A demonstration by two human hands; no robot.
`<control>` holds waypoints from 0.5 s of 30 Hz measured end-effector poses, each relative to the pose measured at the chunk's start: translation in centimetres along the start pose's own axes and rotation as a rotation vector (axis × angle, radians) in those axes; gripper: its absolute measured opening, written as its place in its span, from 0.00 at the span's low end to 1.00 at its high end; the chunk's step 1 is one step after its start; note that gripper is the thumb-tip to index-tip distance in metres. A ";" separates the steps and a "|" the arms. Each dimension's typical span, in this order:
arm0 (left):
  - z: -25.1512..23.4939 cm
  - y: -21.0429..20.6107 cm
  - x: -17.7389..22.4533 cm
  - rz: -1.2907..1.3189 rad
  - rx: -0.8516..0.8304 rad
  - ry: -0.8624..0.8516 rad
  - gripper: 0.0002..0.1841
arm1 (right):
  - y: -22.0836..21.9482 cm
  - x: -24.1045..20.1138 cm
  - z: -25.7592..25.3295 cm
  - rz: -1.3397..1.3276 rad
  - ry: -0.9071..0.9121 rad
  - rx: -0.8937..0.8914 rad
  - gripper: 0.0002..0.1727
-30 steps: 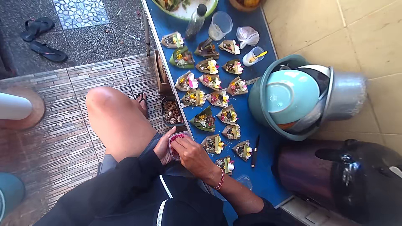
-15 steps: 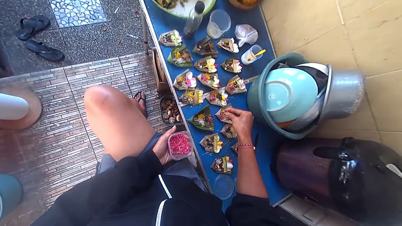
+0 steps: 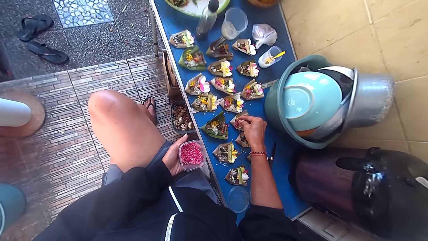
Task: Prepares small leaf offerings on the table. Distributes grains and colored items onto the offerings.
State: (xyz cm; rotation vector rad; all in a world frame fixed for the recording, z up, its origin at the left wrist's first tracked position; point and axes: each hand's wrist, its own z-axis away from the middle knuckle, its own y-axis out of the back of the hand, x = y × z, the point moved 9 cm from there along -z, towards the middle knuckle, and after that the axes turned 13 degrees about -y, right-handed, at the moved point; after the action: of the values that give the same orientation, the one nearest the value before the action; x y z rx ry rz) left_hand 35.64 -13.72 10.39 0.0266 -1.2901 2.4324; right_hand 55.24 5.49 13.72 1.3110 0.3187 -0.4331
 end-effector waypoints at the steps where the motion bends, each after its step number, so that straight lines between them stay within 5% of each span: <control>1: 0.0 0.0 0.0 -0.001 -0.002 0.000 0.36 | 0.1 0.1 -0.1 -0.001 -0.005 -0.003 0.09; 7: 0.1 0.1 0.1 -0.016 0.035 0.003 0.35 | 0.4 -1.4 -3.1 -0.139 -0.102 -0.047 0.08; 15: -0.1 0.2 0.2 -0.028 0.051 -0.016 0.33 | -2.2 -6.4 -6.2 -0.003 0.037 -0.093 0.12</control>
State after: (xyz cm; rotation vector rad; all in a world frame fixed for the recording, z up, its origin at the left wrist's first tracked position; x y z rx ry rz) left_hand 35.39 -13.70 10.20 0.0779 -1.2258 2.4460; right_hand 48.69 11.89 13.37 1.2288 0.3682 -0.3922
